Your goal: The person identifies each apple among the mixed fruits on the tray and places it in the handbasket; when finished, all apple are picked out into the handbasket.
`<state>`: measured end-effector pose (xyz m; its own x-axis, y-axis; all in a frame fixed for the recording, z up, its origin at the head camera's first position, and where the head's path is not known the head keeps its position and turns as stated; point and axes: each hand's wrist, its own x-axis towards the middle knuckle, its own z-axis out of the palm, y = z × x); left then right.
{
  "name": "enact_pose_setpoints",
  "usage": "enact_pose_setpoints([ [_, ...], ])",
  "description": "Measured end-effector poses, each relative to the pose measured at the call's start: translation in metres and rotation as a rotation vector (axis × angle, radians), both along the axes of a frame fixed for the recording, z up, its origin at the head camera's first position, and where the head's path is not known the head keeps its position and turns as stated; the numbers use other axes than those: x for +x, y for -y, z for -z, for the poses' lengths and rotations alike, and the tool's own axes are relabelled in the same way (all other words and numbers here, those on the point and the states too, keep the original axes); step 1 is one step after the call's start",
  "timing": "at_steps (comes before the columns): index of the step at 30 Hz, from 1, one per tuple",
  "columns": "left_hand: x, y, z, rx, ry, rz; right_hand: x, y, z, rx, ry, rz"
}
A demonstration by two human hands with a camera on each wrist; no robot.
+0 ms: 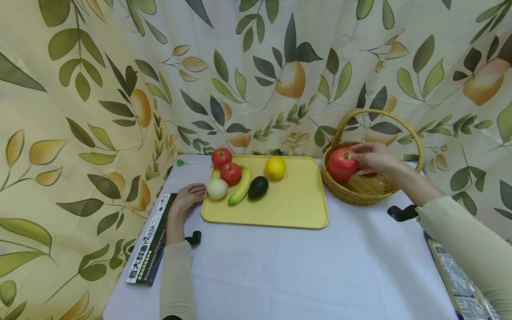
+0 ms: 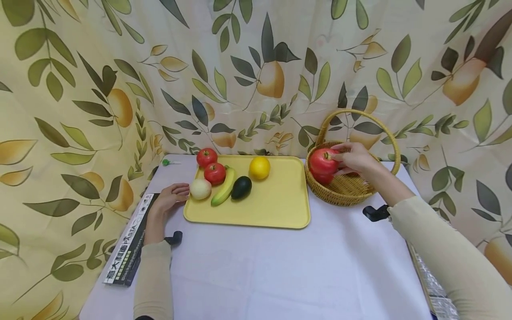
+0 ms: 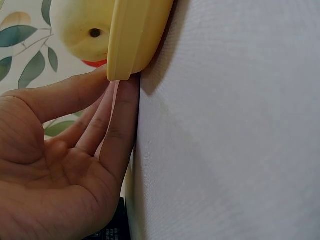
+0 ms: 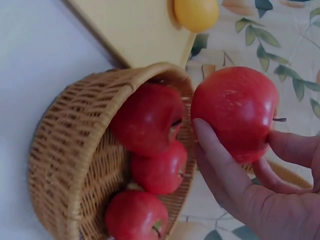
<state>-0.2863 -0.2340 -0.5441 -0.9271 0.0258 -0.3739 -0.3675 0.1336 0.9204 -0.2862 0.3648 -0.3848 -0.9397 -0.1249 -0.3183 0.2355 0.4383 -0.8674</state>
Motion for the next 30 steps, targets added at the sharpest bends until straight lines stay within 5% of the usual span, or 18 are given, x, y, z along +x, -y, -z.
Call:
enact_pose_setpoints([
  [30, 0.0, -0.003, -0.001, -0.023, -0.007, -0.016, 0.023, -0.048, 0.023, 0.091, 0.068, -0.02],
])
